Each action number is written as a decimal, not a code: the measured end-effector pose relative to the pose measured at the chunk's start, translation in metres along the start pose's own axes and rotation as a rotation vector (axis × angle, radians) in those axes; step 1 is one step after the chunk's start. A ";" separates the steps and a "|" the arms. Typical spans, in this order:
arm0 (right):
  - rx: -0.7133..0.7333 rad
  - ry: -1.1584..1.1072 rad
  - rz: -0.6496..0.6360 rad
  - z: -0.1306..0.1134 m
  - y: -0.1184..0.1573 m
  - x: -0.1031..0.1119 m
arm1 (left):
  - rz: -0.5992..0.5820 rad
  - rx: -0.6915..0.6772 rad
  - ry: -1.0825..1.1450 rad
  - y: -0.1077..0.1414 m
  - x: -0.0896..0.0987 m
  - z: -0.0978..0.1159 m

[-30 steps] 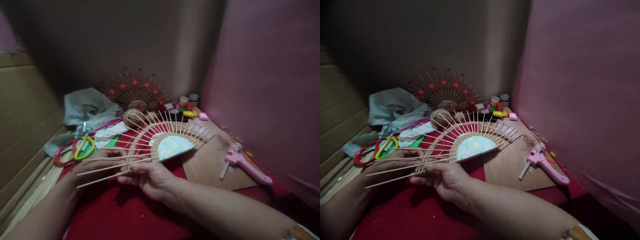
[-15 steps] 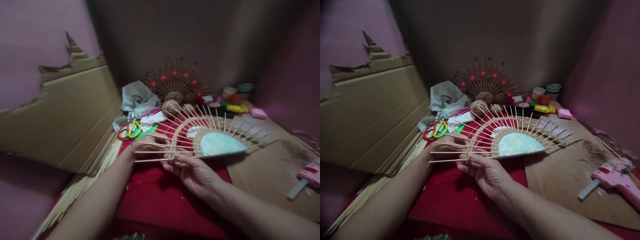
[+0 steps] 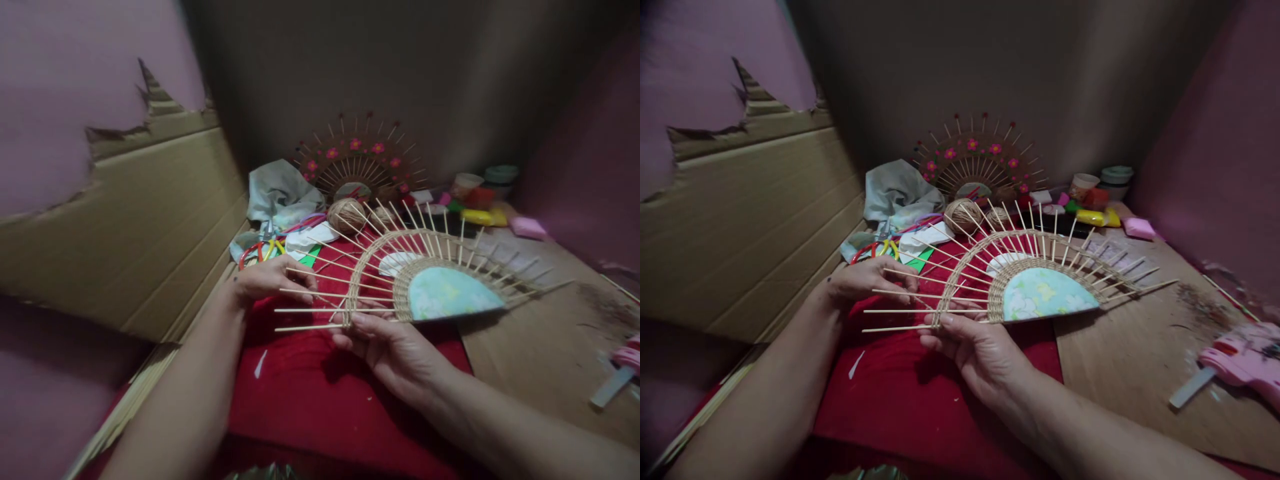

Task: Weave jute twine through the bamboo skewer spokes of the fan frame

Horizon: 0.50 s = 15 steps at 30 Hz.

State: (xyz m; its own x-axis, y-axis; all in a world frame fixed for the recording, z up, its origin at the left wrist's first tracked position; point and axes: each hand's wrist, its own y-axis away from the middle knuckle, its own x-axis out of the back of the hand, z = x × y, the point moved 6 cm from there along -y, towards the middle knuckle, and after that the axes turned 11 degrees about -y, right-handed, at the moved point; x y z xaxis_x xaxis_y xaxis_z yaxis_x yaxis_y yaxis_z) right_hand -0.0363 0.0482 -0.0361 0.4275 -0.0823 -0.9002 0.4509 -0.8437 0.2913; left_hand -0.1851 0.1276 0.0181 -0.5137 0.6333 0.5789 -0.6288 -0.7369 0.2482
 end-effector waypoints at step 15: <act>0.001 0.000 -0.008 -0.001 0.001 -0.001 | 0.079 -0.061 -0.113 0.041 0.035 -0.006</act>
State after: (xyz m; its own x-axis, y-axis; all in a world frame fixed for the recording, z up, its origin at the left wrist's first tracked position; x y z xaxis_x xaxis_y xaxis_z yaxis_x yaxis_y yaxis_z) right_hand -0.0355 0.0474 -0.0344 0.4237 -0.0756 -0.9026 0.4534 -0.8450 0.2836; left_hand -0.2321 0.1209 0.0438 -0.4958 0.5408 0.6795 -0.6254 -0.7652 0.1528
